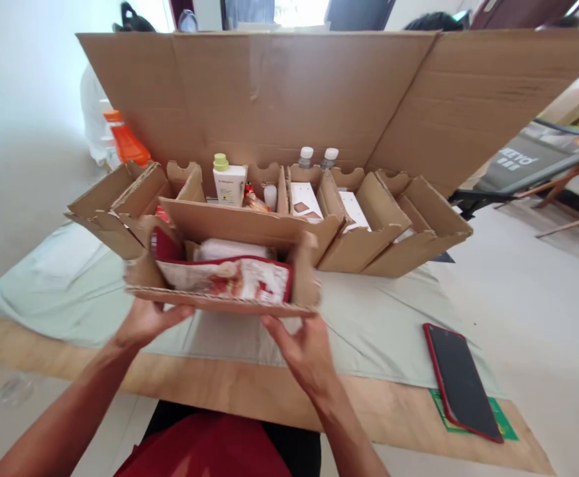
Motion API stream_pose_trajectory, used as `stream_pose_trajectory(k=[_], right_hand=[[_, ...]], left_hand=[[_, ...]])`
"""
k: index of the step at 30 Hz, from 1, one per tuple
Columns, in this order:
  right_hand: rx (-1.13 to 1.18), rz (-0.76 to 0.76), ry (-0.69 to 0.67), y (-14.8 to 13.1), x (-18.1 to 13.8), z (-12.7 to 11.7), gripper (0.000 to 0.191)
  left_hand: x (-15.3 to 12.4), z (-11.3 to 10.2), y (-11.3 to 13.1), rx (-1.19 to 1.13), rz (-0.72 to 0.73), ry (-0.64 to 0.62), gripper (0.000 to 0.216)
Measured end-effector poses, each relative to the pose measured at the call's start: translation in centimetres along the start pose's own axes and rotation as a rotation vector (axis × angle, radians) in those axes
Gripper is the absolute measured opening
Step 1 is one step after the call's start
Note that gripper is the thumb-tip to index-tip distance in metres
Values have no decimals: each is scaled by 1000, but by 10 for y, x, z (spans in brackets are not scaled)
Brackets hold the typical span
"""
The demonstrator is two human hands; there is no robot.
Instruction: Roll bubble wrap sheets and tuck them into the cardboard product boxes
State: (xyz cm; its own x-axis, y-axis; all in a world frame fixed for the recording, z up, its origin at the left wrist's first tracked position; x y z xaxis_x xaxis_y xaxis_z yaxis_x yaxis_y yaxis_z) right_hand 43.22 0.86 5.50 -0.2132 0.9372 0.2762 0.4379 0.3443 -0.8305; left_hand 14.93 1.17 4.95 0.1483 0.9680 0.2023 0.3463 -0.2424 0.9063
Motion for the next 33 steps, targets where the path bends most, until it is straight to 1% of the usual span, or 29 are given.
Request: stream_pose_trajectory(k=[1, 3, 4, 5, 7, 9, 11, 12, 13, 14, 15, 17, 18, 19, 20, 21, 22, 24, 26, 28, 30, 32, 33], right_hand=[[-56, 43, 49, 4, -10, -6, 38], [-176, 112, 145, 13, -39, -12, 40], [-219, 134, 146, 17, -55, -10, 41], [-244, 147, 129, 21, -70, -4, 42], [-247, 143, 60, 25, -91, 19, 47], [-220, 92, 40, 23, -100, 44, 55], [-207, 4, 26, 21, -100, 60, 55], [-203, -28, 15, 20, -97, 62, 52], [-200, -37, 9, 21, -93, 62, 49], [-195, -18, 13, 23, -88, 59, 47], [-183, 29, 25, 25, -82, 55, 48], [-129, 118, 42, 32, -68, 49, 55], [-86, 136, 18, 35, -61, 48, 56], [-30, 141, -22, 37, -53, 50, 54], [31, 140, -65, 38, -45, 54, 50], [90, 141, -98, 39, -37, 59, 46], [139, 147, -112, 39, -30, 64, 43], [198, 168, -99, 38, -19, 76, 41], [211, 167, -77, 38, -14, 87, 42], [194, 141, -61, 40, -16, 96, 46], [153, 104, -42, 43, -25, 104, 52], [91, 74, -18, 48, -38, 108, 52], [56, 67, -5, 50, -44, 109, 49]], left_hand=[[6, 9, 2, -55, 40, -54, 77], [9, 24, 0, -162, 84, -173, 84], [9, 27, -5, -206, 83, -214, 86], [8, 25, -12, -247, 70, -241, 87], [9, 10, -28, -310, 20, -252, 89], [14, -15, -43, -342, -13, -203, 90], [21, -36, -51, -348, -8, -112, 89], [22, -41, -53, -334, -12, -46, 89], [20, -41, -54, -305, -33, 34, 88], [15, -36, -55, -268, -76, 125, 87], [6, -25, -56, -233, -133, 215, 86], [-18, 6, -57, -214, -231, 330, 81], [-31, 24, -58, -250, -243, 320, 77], [-41, 40, -58, -288, -243, 263, 74], [-48, 54, -58, -303, -238, 236, 71], [-51, 63, -57, -304, -228, 208, 69], [-49, 67, -57, -291, -215, 197, 67], [-34, 62, -57, -254, -181, 198, 65], [-12, 47, -57, -259, -152, 182, 64], [4, 32, -57, -297, -137, 160, 62], [7, 24, -56, -320, -144, 156, 62], [-3, 24, -53, -316, -169, 163, 62], [-10, 26, -52, -310, -184, 169, 62]])
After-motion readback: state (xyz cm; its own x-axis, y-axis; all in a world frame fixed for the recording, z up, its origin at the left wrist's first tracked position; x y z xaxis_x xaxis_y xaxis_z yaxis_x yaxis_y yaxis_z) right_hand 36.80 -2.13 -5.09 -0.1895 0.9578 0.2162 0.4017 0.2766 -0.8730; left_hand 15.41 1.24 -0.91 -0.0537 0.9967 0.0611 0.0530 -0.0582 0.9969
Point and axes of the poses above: each hand's wrist, its own x-axis towards the middle knuckle, its own z-axis out of the palm, y = z × x, the point moved 1 cm from there along x, towards the middle knuckle, and after that the axes turned 11 degrees about -y, right-handed, at the moved point
